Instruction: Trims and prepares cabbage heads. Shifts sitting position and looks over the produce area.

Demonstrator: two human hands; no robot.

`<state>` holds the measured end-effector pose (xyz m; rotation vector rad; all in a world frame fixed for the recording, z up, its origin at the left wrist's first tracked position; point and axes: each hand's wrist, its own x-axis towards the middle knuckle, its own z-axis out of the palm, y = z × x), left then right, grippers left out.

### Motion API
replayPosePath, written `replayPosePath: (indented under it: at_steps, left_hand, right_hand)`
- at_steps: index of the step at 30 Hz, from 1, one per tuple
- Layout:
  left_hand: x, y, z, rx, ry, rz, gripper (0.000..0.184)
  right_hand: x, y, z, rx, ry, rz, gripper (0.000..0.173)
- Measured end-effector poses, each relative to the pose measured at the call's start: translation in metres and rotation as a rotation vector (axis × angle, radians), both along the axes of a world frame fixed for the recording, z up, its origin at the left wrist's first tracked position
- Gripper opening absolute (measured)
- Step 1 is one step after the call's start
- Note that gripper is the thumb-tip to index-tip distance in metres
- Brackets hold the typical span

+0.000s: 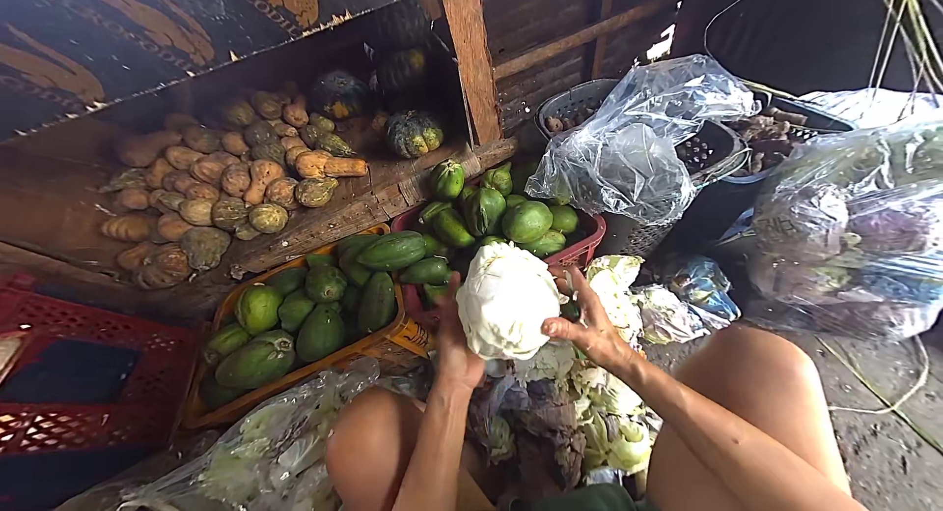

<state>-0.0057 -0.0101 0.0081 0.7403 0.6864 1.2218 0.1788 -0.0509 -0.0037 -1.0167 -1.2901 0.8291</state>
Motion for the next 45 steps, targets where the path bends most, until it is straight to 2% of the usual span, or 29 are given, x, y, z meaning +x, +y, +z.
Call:
replayPosePath:
  at_steps: [1,2,3,4,6,7,8,9,11,13,15,16,19,23,32,38,45]
  left_hand:
    - [-0.005,0.004,0.0,0.083,0.064,-0.03,0.107]
    - [-0.006,0.003,-0.002,0.092,0.126,-0.035,0.13]
    - [-0.006,0.001,-0.008,0.045,0.153,-0.028,0.136]
    - [-0.006,-0.002,-0.012,-0.021,0.126,-0.017,0.124]
    - [-0.001,-0.004,-0.01,-0.128,0.052,0.028,0.06]
    - [0.001,-0.003,-0.008,-0.164,-0.005,0.05,0.038]
    - [0.001,0.001,-0.008,-0.187,-0.084,0.056,0.032]
    - [0.0,0.005,-0.008,-0.198,-0.162,0.052,0.035]
    - [0.0,0.011,-0.007,-0.208,-0.262,0.059,0.041]
    - [0.001,0.012,-0.005,-0.206,-0.263,0.106,0.038]
    - [0.001,0.013,-0.003,-0.205,-0.217,0.154,0.033]
    - [0.002,0.014,-0.002,-0.209,-0.196,0.17,0.032]
    - [0.001,0.017,-0.003,-0.234,-0.149,0.189,0.031]
    - [0.001,0.014,-0.004,-0.225,-0.11,0.176,0.029]
    - [0.011,0.01,-0.009,-0.246,-0.09,0.141,0.027]
    - [0.012,0.009,-0.01,-0.2,-0.047,0.177,0.027]
    - [0.016,0.011,-0.015,-0.219,-0.001,0.22,0.036]
  right_hand:
    - [0.002,0.001,0.001,-0.04,-0.025,-0.03,0.099]
    - [0.002,0.003,0.001,-0.055,-0.087,-0.061,0.098]
    - [0.002,0.004,0.0,-0.053,-0.163,-0.082,0.097]
    - [0.003,0.005,0.0,-0.053,-0.219,-0.07,0.096]
    - [0.012,0.002,0.01,-0.166,-0.199,0.063,0.088]
    - [0.017,0.001,0.019,-0.278,-0.128,0.127,0.075]
    - [0.021,0.004,0.025,-0.368,-0.062,0.152,0.061]
    - [0.027,0.008,0.027,-0.418,-0.034,0.13,0.05]
    - [0.037,0.021,0.019,-0.429,-0.179,-0.06,0.033]
    - [0.039,0.024,0.011,-0.38,-0.477,-0.24,0.032]
    - [0.03,0.019,0.006,-0.286,-0.672,-0.257,0.035]
    - [0.023,0.017,0.006,-0.288,-0.7,-0.206,0.038]
    - [0.013,0.016,0.007,-0.384,-0.595,-0.033,0.045]
    - [0.012,0.02,0.0,-0.468,-0.345,-0.075,0.042]
    - [-0.009,0.022,0.004,-0.515,-0.537,-0.121,0.052]
    - [-0.017,0.013,0.01,-0.557,-0.514,-0.103,0.051]
    - [-0.02,0.018,0.007,-0.618,-0.501,-0.097,0.052]
